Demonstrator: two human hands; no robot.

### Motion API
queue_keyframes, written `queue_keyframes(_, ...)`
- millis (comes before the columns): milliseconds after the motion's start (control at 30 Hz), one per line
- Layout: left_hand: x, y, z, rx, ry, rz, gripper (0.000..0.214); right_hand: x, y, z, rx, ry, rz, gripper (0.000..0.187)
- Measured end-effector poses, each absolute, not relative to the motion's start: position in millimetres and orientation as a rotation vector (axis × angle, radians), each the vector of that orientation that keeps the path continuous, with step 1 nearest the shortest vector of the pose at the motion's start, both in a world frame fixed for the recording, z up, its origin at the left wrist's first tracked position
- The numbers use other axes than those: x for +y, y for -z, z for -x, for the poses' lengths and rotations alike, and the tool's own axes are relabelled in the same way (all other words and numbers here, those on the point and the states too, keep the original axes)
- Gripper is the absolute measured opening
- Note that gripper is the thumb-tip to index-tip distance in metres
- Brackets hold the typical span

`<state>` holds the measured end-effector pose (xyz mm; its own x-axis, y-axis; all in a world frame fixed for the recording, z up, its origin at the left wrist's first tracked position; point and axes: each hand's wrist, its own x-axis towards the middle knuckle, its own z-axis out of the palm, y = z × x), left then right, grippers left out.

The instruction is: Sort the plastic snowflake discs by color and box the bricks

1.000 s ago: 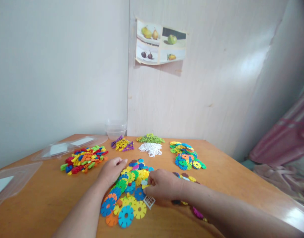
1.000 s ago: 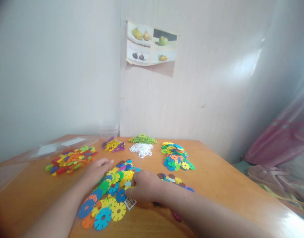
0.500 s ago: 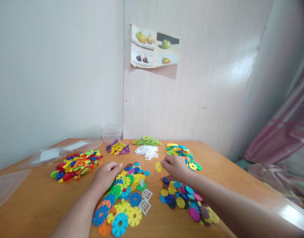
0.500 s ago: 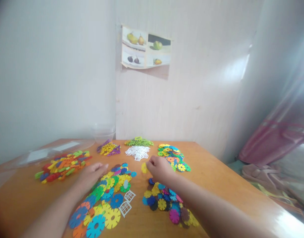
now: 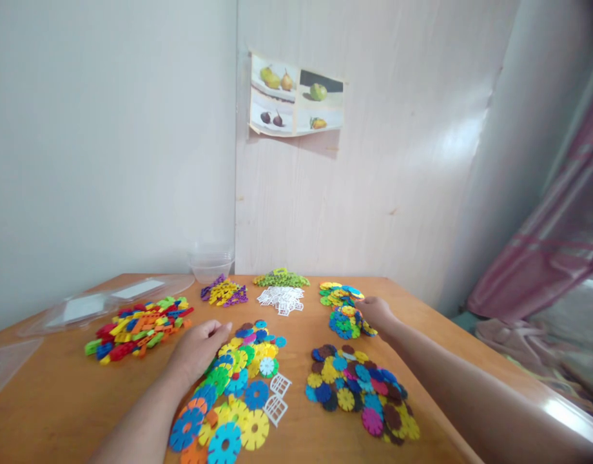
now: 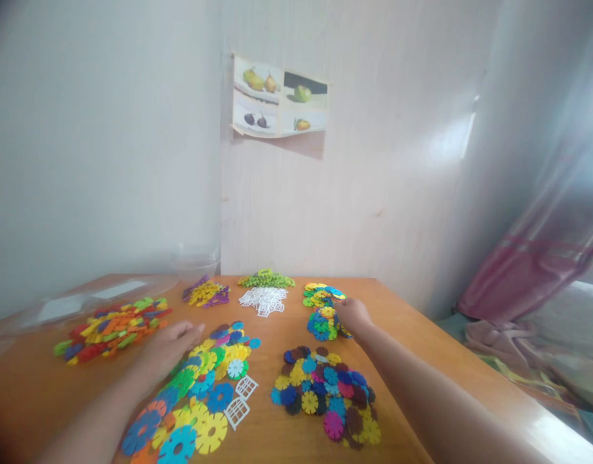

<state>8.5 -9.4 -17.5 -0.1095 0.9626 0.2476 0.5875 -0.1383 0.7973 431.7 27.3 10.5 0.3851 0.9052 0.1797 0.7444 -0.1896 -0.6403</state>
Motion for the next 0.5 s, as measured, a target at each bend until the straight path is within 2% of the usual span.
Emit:
queue_keyframes(267, -12, 17, -11, 1.72, -1.139, -1.749, 0.047, -1, -21, -386, -1.732, -0.276, 1.787, 0.02)
queue_keyframes(400, -11, 18, -10, 1.699, -1.14, -1.755, 0.048, -37, -28, -338, -2.075, -0.458, 1.581, 0.015)
queue_keyframes(500, -11, 18, -10, 1.695, -1.147, -1.767, 0.048, -71, -34, -307, -2.331, -0.549, 1.464, 0.021)
